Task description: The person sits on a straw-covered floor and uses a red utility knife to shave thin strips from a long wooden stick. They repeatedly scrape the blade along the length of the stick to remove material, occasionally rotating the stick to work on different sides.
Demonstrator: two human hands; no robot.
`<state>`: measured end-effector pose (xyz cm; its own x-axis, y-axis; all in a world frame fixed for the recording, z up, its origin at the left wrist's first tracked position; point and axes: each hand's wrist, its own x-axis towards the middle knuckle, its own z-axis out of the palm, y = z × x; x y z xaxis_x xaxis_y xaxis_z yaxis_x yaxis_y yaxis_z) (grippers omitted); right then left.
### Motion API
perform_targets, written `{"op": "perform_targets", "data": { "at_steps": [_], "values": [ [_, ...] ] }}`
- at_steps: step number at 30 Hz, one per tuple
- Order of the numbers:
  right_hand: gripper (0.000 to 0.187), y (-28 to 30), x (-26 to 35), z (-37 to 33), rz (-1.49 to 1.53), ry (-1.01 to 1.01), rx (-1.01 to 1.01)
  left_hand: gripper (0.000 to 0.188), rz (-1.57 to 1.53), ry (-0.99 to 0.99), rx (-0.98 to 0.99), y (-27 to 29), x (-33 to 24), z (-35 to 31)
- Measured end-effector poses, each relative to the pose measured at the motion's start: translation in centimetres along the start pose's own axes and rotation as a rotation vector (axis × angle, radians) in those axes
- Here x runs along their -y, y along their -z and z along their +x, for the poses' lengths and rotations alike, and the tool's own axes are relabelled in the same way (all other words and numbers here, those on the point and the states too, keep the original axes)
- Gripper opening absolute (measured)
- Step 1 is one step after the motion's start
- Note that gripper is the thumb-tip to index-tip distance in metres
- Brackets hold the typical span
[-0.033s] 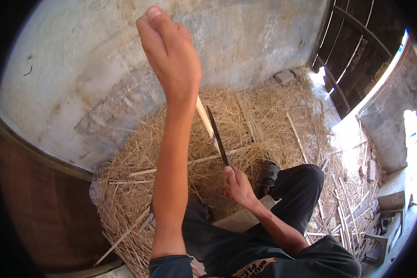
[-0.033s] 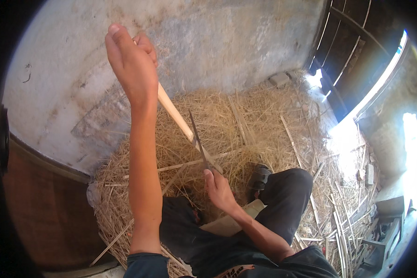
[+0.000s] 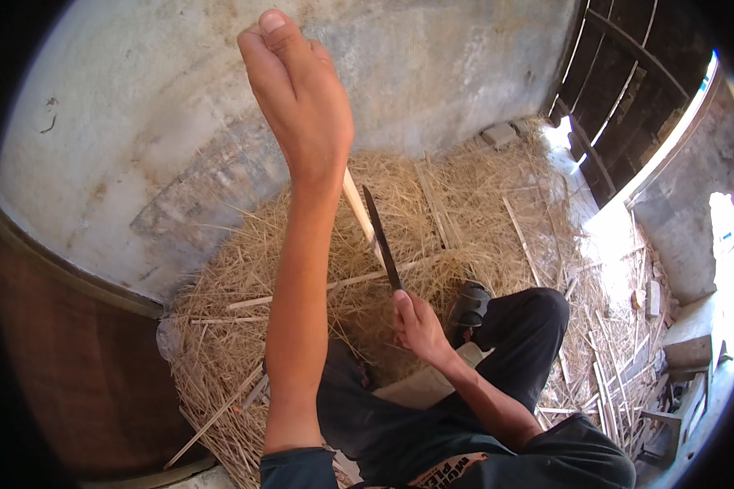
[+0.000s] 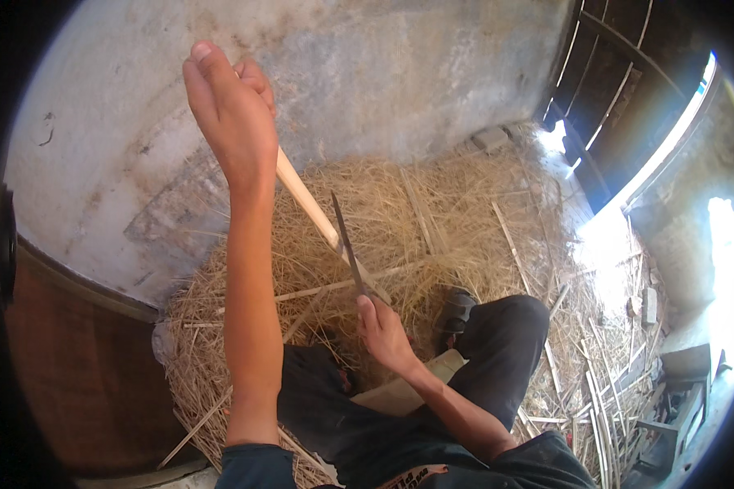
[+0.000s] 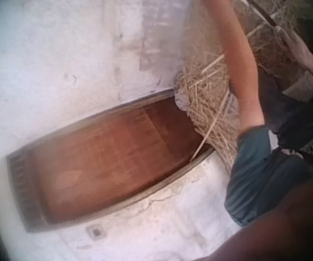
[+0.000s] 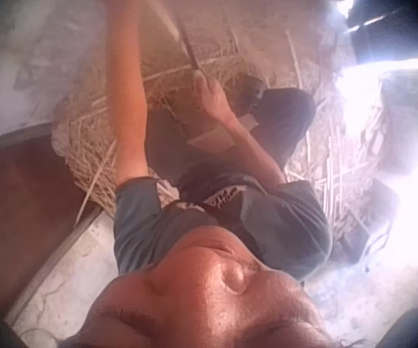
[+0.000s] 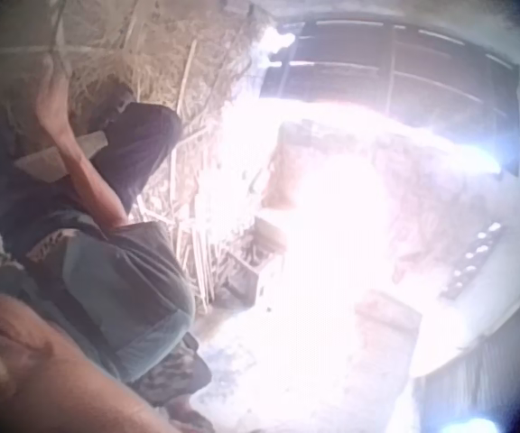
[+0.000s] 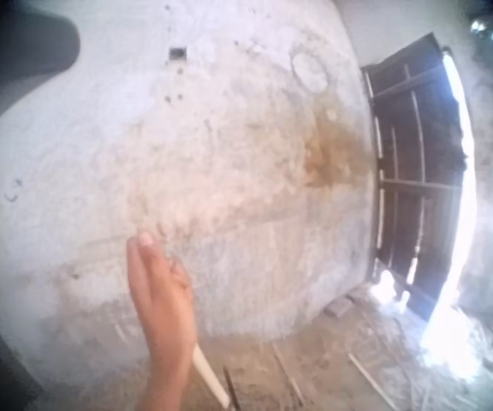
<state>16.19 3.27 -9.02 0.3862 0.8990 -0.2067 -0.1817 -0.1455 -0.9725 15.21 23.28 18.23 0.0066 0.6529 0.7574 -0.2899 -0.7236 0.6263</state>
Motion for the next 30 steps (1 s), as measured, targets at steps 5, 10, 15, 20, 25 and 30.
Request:
{"op": "perform_targets", "data": {
  "at_steps": [5, 10, 15, 20, 25, 30],
  "values": [
    [0.041, -0.6, 4.4, -2.0, 0.197, 0.022, 0.010, 0.040, 0.014, -0.019, -0.010, 0.3, 0.2, 0.2],
    [0.042, -0.9, 6.5, -2.7, 0.361, 0.389, -0.171, 0.040, 0.035, 0.056, -0.028, -0.1, -1.1, -0.8],
    [0.037, -1.1, -4.2, 1.5, -0.335, 0.288, -0.109, 0.040, -0.036, 0.002, -0.004, 0.4, -0.1, -0.3],
    [0.037, -0.3, 0.0, 0.2, 0.263, -0.214, 0.133, 0.040, -0.001, -0.014, 0.012, 1.2, 0.3, 0.1],
    [0.038, -0.7, 3.3, 0.2, 0.087, 0.052, 0.130, 0.040, 0.003, -0.051, 0.018, 0.6, 0.6, 0.0],
    [0.038, -1.0, 3.6, 0.8, -0.095, 0.162, 0.047, 0.041, -0.025, -0.039, 0.031, -0.1, 0.5, -0.4]
  ]
}}
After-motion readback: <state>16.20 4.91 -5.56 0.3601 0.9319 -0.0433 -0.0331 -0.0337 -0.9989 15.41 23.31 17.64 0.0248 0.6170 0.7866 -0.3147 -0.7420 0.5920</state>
